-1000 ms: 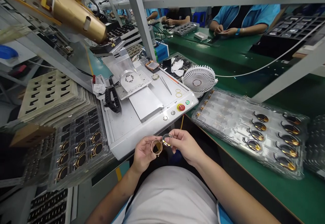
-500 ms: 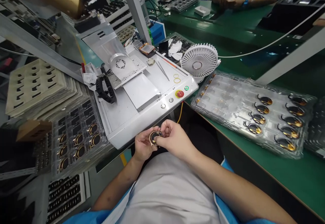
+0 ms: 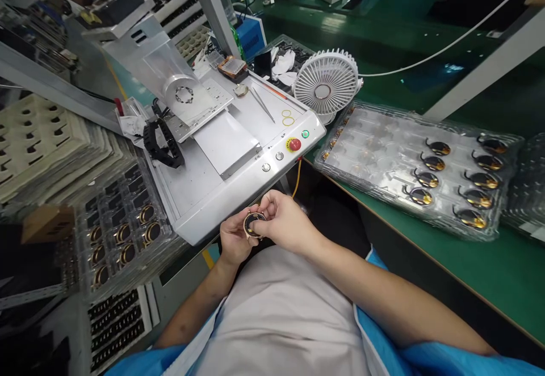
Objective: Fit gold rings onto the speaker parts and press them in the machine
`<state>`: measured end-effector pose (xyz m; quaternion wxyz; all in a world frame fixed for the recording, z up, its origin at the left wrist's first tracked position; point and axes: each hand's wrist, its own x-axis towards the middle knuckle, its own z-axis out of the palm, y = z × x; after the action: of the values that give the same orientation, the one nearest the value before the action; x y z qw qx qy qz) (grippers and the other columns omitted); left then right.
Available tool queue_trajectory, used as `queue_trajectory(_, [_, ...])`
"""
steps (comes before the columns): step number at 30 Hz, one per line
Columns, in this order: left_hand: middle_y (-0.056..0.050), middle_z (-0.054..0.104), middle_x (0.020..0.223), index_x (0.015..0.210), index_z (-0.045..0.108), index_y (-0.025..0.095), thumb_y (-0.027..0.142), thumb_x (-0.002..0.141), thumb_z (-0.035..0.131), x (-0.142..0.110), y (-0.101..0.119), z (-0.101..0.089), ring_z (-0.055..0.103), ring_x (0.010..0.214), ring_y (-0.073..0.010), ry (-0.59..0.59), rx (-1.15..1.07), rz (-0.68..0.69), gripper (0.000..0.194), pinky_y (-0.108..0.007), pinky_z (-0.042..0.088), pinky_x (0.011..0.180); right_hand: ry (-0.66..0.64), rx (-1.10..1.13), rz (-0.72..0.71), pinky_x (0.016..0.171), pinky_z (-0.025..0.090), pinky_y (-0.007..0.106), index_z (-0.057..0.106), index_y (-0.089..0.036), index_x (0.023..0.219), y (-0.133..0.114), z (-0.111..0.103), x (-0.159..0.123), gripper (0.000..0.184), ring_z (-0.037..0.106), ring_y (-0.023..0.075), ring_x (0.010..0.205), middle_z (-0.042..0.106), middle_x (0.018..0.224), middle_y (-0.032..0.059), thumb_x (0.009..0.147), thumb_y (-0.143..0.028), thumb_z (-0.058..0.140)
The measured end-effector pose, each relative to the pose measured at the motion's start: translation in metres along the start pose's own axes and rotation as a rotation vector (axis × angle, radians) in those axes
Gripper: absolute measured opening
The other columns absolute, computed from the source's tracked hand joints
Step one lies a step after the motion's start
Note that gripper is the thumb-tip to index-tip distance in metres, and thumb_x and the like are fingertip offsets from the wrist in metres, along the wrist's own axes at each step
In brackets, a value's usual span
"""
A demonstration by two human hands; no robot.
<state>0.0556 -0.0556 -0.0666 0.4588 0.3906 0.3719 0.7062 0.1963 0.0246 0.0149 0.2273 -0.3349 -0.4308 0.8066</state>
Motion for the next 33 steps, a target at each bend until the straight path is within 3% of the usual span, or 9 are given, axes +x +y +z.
queue_trajectory(5, [-0.006, 0.081, 0.116, 0.115, 0.079, 0.034, 0.038, 0.06, 0.099, -0.003, -0.004, 0.0, 0.08, 0.102, -0.025, 0.065, 0.047, -0.018, 0.058, -0.033, 0.068, 0.087, 0.01, 0.067, -0.004, 0.052, 0.051, 0.023, 0.044, -0.024, 0.082, 0.004, -0.001, 0.001, 0.044, 0.063, 0.0132, 0.051, 0.065, 0.06, -0.0067, 0.062, -0.023, 0.084])
queue_trajectory(11, [-0.005, 0.081, 0.117, 0.116, 0.079, 0.037, 0.033, 0.064, 0.098, -0.005, -0.004, 0.0, 0.08, 0.102, -0.025, 0.051, 0.027, 0.022, 0.055, -0.035, 0.067, 0.089, 0.016, -0.083, 0.153, 0.044, 0.051, 0.02, 0.054, -0.019, 0.076, 0.008, -0.01, -0.002, 0.05, 0.062, 0.0128, 0.05, 0.068, 0.06, 0.0003, 0.062, -0.044, 0.095])
queue_trajectory(17, [-0.007, 0.081, 0.115, 0.112, 0.08, 0.035, 0.03, 0.06, 0.099, -0.008, -0.005, -0.007, 0.079, 0.105, -0.0294, 0.047, 0.122, -0.003, 0.056, -0.042, 0.067, 0.092, 0.008, -0.054, 0.101, 0.036, 0.048, 0.02, 0.049, -0.02, 0.063, 0.023, -0.007, 0.0, 0.062, 0.053, 0.0098, 0.04, 0.065, 0.054, 0.0009, 0.057, -0.062, 0.095])
queue_trajectory(20, [-0.009, 0.081, 0.118, 0.116, 0.08, 0.032, 0.032, 0.066, 0.097, -0.009, -0.005, -0.009, 0.079, 0.107, -0.0289, 0.128, 0.099, -0.012, 0.053, -0.04, 0.066, 0.093, 0.014, -0.125, 0.059, 0.037, 0.05, 0.02, 0.052, -0.02, 0.067, 0.024, -0.004, 0.011, 0.062, 0.055, 0.0109, 0.04, 0.064, 0.052, -0.0002, 0.06, -0.067, 0.091])
queue_trajectory(24, [-0.012, 0.078, 0.124, 0.124, 0.075, 0.027, 0.042, 0.08, 0.086, -0.004, 0.002, -0.004, 0.076, 0.114, -0.0299, 0.246, 0.033, -0.023, 0.048, -0.043, 0.06, 0.102, -0.024, -0.368, 0.012, 0.033, 0.046, 0.019, 0.058, -0.019, 0.078, -0.004, -0.011, 0.048, 0.055, 0.06, 0.0144, 0.043, 0.064, 0.053, -0.0004, 0.062, -0.055, 0.096])
queue_trajectory(28, [-0.009, 0.076, 0.124, 0.124, 0.073, 0.029, 0.034, 0.083, 0.085, 0.003, 0.019, -0.001, 0.077, 0.109, -0.0295, 0.164, 0.029, -0.073, 0.043, -0.046, 0.061, 0.099, 0.307, -0.307, -0.132, 0.031, 0.042, 0.019, 0.053, -0.021, 0.085, -0.049, -0.024, 0.095, 0.031, 0.052, 0.0126, 0.035, 0.061, 0.05, -0.0038, 0.088, -0.037, 0.08])
queue_trajectory(31, [-0.009, 0.075, 0.12, 0.132, 0.069, 0.03, 0.025, 0.075, 0.091, 0.005, 0.027, -0.004, 0.079, 0.089, -0.0217, 0.116, 0.113, -0.069, 0.061, -0.035, 0.065, 0.079, 0.352, -0.306, -0.166, 0.03, 0.037, 0.019, 0.053, -0.021, 0.076, -0.069, -0.028, 0.114, 0.026, 0.046, 0.0106, 0.032, 0.058, 0.047, -0.0033, 0.091, -0.026, 0.074])
queue_trajectory(33, [-0.01, 0.077, 0.118, 0.136, 0.066, 0.029, 0.02, 0.068, 0.095, 0.005, 0.028, -0.006, 0.078, 0.087, -0.0196, 0.115, 0.191, -0.032, 0.075, -0.031, 0.064, 0.076, 0.333, -0.313, -0.192, 0.031, 0.034, 0.019, 0.052, -0.02, 0.071, -0.071, -0.028, 0.113, 0.029, 0.043, 0.0089, 0.032, 0.056, 0.046, -0.0035, 0.089, -0.025, 0.075])
